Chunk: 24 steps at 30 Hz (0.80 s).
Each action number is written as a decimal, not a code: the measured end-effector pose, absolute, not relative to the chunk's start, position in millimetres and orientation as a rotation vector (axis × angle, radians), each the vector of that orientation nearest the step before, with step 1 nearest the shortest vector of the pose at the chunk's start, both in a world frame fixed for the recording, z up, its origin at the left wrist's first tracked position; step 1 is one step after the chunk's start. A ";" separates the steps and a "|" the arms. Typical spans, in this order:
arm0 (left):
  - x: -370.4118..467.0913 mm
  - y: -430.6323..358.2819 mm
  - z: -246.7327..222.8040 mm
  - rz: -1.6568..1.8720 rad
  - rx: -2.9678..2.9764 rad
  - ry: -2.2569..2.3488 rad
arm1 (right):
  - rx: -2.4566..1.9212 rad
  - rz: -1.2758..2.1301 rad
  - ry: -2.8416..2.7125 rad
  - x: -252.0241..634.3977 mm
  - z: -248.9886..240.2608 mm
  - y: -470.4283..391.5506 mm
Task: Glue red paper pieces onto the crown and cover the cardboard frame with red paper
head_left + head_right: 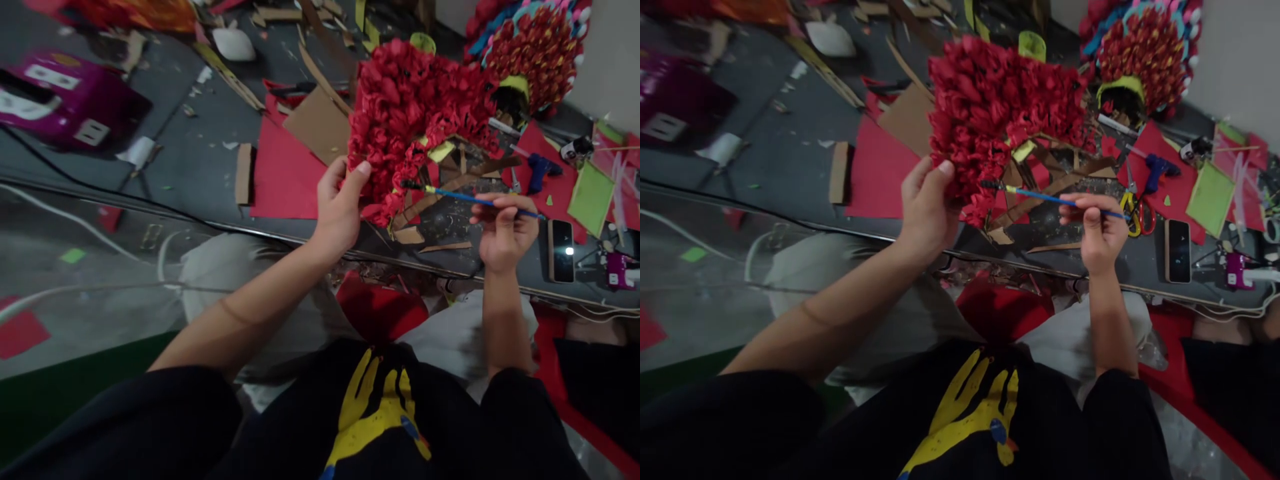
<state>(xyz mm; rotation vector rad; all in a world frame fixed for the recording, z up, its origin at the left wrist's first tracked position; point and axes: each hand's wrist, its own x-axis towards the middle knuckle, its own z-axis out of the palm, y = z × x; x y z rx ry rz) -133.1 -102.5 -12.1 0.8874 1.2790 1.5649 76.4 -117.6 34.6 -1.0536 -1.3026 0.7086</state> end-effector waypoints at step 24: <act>-135.1 -106.5 2.6 1.586 0.629 0.855 | -0.777 0.713 -1.399 73.2 30.6 -117.2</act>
